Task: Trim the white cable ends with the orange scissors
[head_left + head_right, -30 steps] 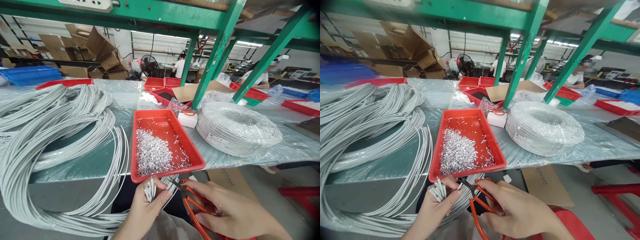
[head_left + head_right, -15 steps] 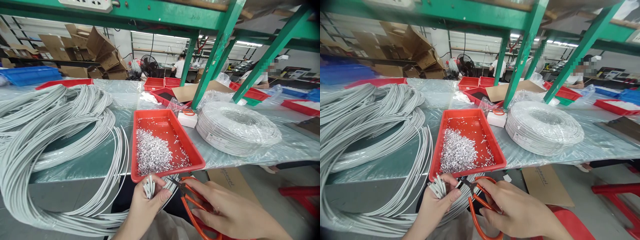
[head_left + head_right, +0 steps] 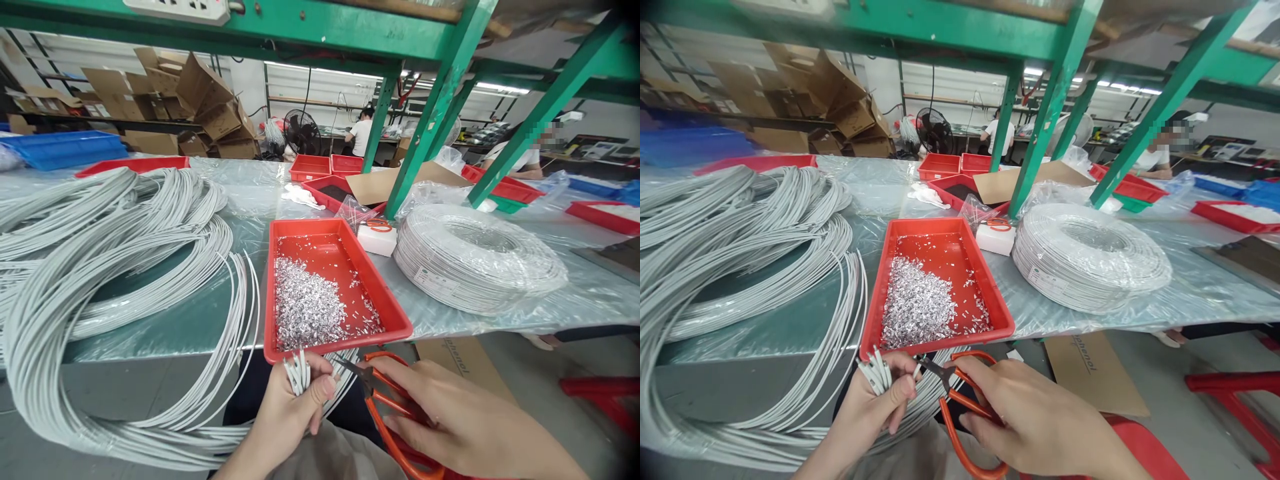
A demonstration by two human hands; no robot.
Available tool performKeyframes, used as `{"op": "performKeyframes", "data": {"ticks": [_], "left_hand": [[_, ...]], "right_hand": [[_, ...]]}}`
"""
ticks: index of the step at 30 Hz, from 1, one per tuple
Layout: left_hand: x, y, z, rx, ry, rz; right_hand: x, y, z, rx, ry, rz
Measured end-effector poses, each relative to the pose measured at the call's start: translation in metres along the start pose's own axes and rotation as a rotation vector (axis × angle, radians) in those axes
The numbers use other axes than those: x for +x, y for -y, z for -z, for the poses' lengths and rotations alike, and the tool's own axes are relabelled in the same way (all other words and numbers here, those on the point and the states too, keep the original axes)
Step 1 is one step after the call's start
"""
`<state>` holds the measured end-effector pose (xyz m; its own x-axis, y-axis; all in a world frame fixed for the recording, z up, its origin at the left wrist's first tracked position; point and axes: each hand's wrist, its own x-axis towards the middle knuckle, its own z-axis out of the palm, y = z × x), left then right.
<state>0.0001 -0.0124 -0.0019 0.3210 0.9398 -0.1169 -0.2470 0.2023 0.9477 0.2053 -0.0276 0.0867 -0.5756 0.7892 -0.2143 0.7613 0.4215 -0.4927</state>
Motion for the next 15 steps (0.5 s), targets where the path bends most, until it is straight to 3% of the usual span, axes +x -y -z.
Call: {"op": "performKeyframes", "data": {"ticks": [5, 9, 13, 15], "left_hand": [[-0.001, -0.002, -0.002, 0.119, -0.031, -0.119], [-0.002, -0.001, 0.002, 0.118, -0.019, -0.160], [0.000, 0.002, 0.004, -0.051, 0.076, -0.120], [0.000, 0.003, 0.004, -0.084, 0.081, -0.095]], "right_hand": [[0.007, 0.008, -0.006, -0.040, -0.077, -0.055], [0.011, -0.002, -0.019, 0.051, -0.186, -0.047], [0.015, -0.021, -0.036, 0.437, -0.567, -0.073], [0.020, -0.023, -0.042, 0.701, -0.652, -0.085]]}}
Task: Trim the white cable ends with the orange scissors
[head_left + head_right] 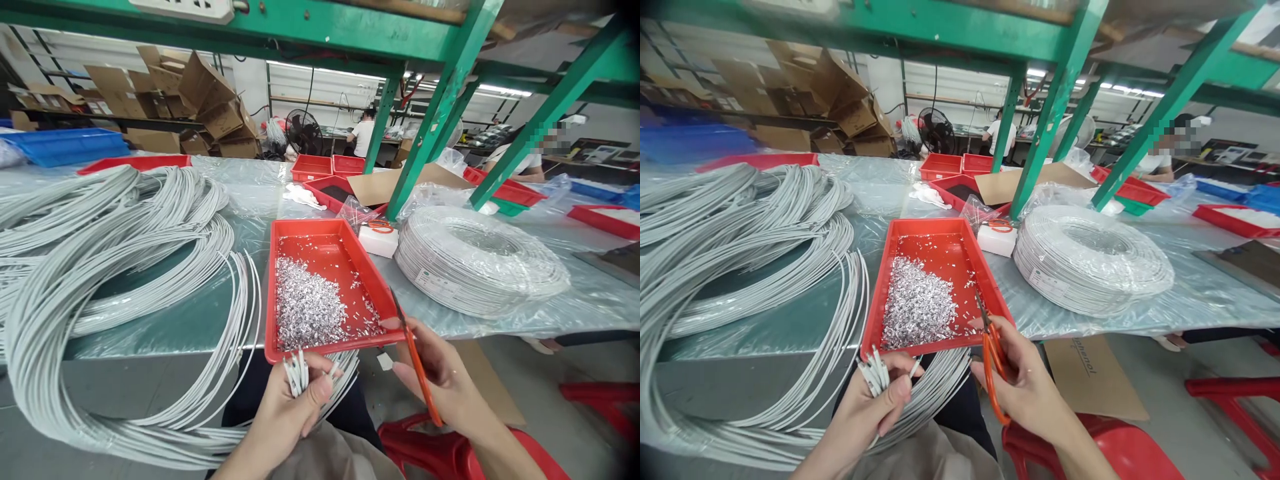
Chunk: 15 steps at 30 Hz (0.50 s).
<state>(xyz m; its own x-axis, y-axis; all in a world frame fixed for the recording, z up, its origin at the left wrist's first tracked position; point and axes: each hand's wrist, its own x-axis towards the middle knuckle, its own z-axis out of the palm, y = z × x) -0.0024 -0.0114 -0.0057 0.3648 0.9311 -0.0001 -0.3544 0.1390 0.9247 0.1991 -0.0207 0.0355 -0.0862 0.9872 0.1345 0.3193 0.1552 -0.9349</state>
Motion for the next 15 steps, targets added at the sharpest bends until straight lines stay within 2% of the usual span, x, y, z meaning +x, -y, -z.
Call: {"op": "performKeyframes", "data": {"ticks": [3, 8, 11, 15], "left_hand": [[0.000, 0.001, -0.002, 0.037, -0.048, 0.009], [0.000, 0.000, -0.007, 0.072, -0.067, 0.001], [0.000, -0.001, -0.008, 0.090, -0.027, 0.002], [0.000, -0.001, -0.007, 0.103, -0.040, -0.010]], "right_hand": [[0.004, 0.003, -0.016, 0.244, 0.045, -0.084], [0.014, 0.014, -0.042, 0.428, 0.136, -0.048], [0.019, 0.012, -0.045, 0.466, 0.123, -0.054], [0.019, 0.006, -0.044, 0.505, 0.131, -0.084]]}}
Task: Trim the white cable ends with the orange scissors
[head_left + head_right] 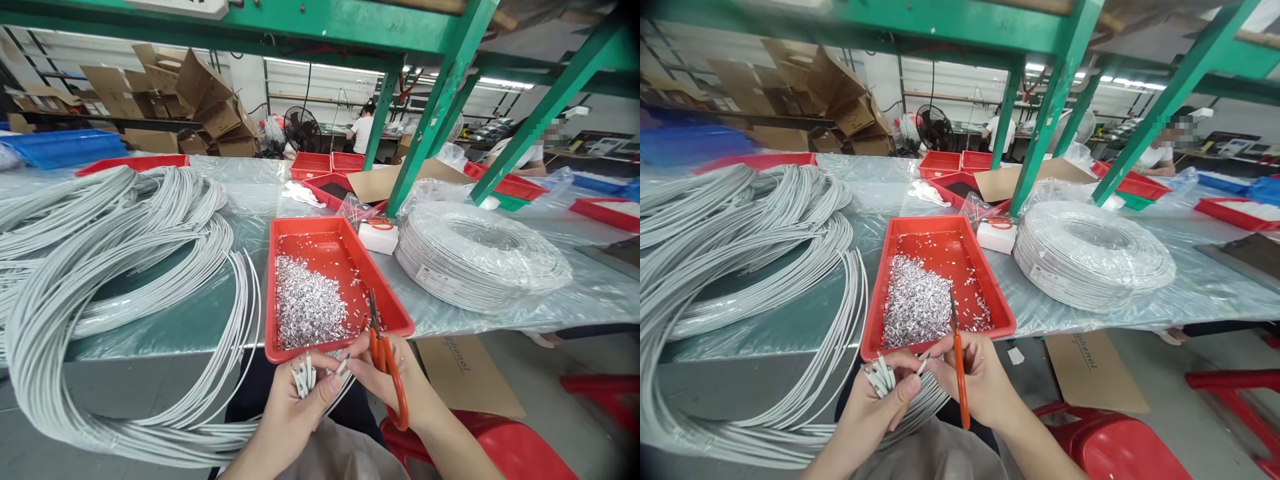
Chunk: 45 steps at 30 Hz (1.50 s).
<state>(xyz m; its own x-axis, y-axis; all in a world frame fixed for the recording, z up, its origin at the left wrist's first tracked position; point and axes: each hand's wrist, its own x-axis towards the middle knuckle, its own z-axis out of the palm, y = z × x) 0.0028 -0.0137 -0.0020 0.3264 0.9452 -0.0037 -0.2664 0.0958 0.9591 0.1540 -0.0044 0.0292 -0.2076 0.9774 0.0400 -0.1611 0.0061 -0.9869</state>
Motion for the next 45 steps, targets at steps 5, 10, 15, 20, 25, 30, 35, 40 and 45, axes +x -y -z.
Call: {"op": "performKeyframes", "data": {"ticks": [5, 10, 15, 20, 25, 30, 35, 40, 45], "left_hand": [[0.001, 0.003, 0.000, -0.010, 0.009, 0.008], [0.001, 0.003, 0.000, -0.019, -0.027, 0.031], [0.001, -0.001, 0.006, -0.099, 0.130, 0.101], [0.005, 0.002, 0.005, -0.094, 0.185, 0.114], [0.007, 0.009, 0.002, 0.042, -0.026, 0.061], [0.005, 0.005, 0.007, 0.388, 0.021, -0.069], [0.001, 0.017, 0.016, 0.668, 0.094, -0.011], [-0.008, 0.033, 0.023, 0.227, 0.114, 0.043], [-0.004, 0.030, 0.022, -0.030, 0.043, 0.006]], "right_hand": [[0.000, 0.004, -0.001, -0.005, -0.026, -0.036], [0.000, 0.012, -0.003, -0.110, -0.035, 0.046], [-0.003, 0.011, 0.002, -0.169, 0.096, 0.028], [0.008, 0.011, 0.002, -0.243, 0.153, 0.030], [0.041, 0.021, 0.018, -0.852, -0.204, 0.261], [0.045, 0.025, 0.035, -0.859, -0.170, 0.265], [0.020, 0.021, 0.044, -0.448, -0.059, 0.178], [-0.015, 0.012, 0.052, -0.411, -0.028, 0.110], [-0.047, -0.001, 0.048, -0.545, 0.130, -0.031]]}}
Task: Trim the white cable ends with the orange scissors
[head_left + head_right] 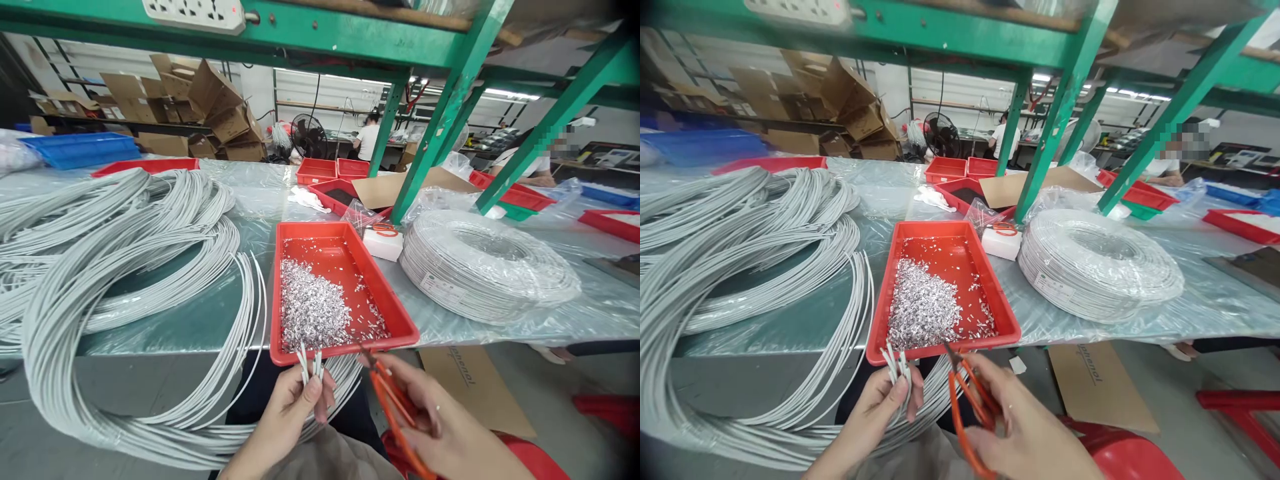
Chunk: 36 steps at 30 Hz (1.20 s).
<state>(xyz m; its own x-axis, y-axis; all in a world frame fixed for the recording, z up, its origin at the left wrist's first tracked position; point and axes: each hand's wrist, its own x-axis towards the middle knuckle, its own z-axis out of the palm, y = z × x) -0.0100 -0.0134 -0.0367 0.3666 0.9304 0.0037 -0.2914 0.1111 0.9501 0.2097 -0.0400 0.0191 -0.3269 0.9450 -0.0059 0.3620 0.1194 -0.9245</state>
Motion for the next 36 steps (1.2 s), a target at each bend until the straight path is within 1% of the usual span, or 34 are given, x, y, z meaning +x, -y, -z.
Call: {"op": "performKeyframes", "data": {"ticks": [2, 4, 6, 10, 14, 18, 23, 28, 31, 34, 36], "left_hand": [[0.003, 0.000, -0.002, 0.001, -0.083, 0.006], [0.004, 0.000, -0.004, 0.004, -0.135, 0.032], [0.004, 0.002, -0.006, 0.004, -0.155, 0.049], [0.004, 0.001, -0.009, -0.012, -0.157, 0.065], [0.003, -0.003, -0.011, 0.031, -0.204, 0.080], [0.001, -0.007, -0.012, 0.118, -0.204, 0.031], [-0.002, -0.009, -0.013, 0.149, -0.209, 0.015], [-0.001, -0.010, -0.014, 0.201, -0.186, -0.001], [-0.002, -0.012, -0.014, 0.202, -0.180, -0.005], [-0.003, -0.015, -0.013, 0.161, -0.161, 0.040], [-0.004, -0.017, -0.012, 0.108, -0.106, 0.077]], "right_hand": [[-0.005, 0.001, -0.003, -0.134, 0.106, -0.055], [-0.008, 0.004, -0.004, -0.224, 0.162, -0.074], [-0.008, 0.006, -0.003, -0.260, 0.165, -0.076], [-0.008, 0.014, -0.003, -0.295, 0.166, -0.088], [-0.004, 0.020, -0.004, -0.367, 0.189, -0.087], [-0.002, 0.017, -0.001, -0.374, 0.212, -0.022], [-0.004, 0.009, 0.001, -0.294, 0.165, 0.028], [-0.003, 0.014, -0.001, -0.365, 0.236, -0.005], [-0.004, 0.016, 0.000, -0.388, 0.243, -0.021], [-0.006, 0.016, 0.002, -0.414, 0.257, -0.040], [-0.005, 0.016, 0.002, -0.433, 0.272, -0.043]]}}
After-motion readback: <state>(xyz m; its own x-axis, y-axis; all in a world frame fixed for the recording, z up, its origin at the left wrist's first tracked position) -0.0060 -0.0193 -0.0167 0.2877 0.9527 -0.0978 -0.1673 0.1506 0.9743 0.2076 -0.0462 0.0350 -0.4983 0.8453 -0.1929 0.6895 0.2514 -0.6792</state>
